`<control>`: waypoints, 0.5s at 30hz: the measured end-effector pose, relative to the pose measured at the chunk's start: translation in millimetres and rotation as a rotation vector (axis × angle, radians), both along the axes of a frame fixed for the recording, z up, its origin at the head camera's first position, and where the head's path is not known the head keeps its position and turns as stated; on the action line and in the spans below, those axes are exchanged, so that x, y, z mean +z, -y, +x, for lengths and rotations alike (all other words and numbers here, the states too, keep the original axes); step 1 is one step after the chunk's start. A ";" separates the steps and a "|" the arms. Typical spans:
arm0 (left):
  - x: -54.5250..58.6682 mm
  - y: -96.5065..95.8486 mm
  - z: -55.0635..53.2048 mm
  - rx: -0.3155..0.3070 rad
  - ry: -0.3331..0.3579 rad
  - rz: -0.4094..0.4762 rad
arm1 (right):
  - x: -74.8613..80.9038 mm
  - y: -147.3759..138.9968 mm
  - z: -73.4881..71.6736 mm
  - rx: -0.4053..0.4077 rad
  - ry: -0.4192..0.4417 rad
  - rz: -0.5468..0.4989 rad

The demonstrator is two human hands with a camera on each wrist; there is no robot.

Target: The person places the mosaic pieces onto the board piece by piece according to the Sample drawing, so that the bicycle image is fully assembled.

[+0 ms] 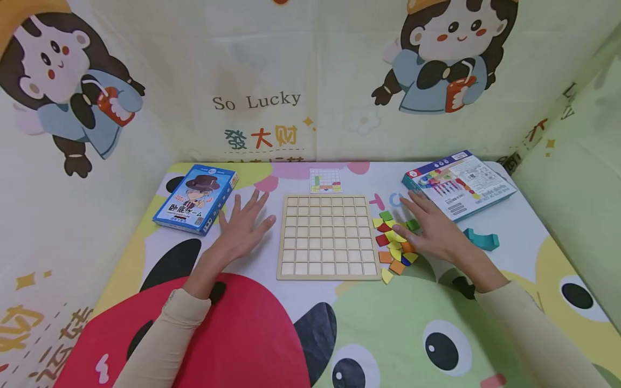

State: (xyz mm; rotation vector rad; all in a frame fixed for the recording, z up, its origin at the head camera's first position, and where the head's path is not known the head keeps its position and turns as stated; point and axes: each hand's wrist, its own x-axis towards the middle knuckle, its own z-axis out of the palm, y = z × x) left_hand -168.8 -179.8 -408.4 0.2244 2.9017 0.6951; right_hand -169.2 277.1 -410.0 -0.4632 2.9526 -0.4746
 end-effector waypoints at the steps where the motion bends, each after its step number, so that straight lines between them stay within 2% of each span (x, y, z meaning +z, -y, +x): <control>1: 0.2 -1.5 -0.1 -0.002 0.005 0.012 | 0.2 0.2 0.2 0.002 0.005 -0.005; 7: -0.9 -12.9 -1.3 -0.019 0.035 0.109 | 0.9 -1.2 0.0 0.017 0.023 -0.031; 15: 0.7 -28.7 -2.3 -0.060 0.039 0.195 | 0.1 -7.3 -1.1 0.039 -0.013 -0.006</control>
